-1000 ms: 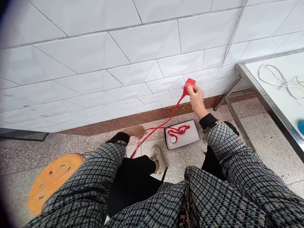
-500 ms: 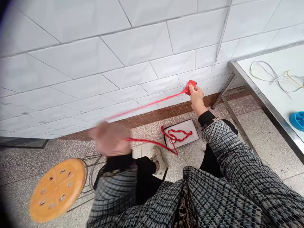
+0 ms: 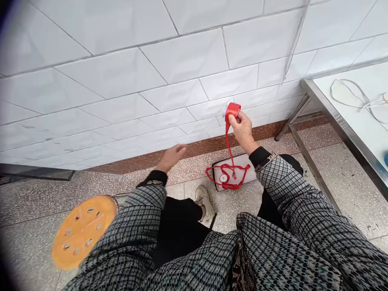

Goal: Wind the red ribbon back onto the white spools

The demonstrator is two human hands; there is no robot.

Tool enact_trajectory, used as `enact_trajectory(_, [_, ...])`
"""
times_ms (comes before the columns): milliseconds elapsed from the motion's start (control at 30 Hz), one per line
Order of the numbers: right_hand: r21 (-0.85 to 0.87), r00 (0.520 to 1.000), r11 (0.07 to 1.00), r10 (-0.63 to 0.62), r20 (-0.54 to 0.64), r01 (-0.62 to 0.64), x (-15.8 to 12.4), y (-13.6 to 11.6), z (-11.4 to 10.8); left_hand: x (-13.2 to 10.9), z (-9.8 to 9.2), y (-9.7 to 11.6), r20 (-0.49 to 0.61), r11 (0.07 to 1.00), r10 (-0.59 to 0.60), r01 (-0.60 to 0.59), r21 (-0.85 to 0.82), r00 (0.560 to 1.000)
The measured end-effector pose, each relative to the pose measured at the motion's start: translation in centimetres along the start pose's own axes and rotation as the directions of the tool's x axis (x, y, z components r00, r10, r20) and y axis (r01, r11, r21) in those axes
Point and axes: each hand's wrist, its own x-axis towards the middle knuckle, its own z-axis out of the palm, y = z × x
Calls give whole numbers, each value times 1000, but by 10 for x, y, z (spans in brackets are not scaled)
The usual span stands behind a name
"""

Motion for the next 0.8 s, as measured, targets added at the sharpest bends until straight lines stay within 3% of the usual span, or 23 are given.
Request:
enact_trajectory(100, [-135,996,989,-56,67,65,-15,-3,11,-2,48,28,201,918,104,-17,-397,974])
enact_trajectory(167, [-177,992,980,-74,99,91,-22,-3,18,-6,81,50,178,749,169,-8,-663,969])
enact_trajectory(233, [-201,991,975,-67,118,90,-26,-1,24,-11,105,67,106,626,136,-2,-780,985])
enact_trajectory(300, [-222,991,972,-52,121,78,-27,3,29,-14,118,76,43,562,71,-4,-827,997])
enact_trajectory(500, [-231,991,973,5,131,25,-32,18,42,-17,119,72,52,465,-80,83,-881,995])
enact_trajectory(600, [-222,987,974,76,138,-44,-36,24,50,-18,118,71,8,424,-146,70,-903,989])
enact_trajectory(800, [-123,957,958,271,107,-258,-39,32,58,-22,119,75,1,460,-199,94,-883,980])
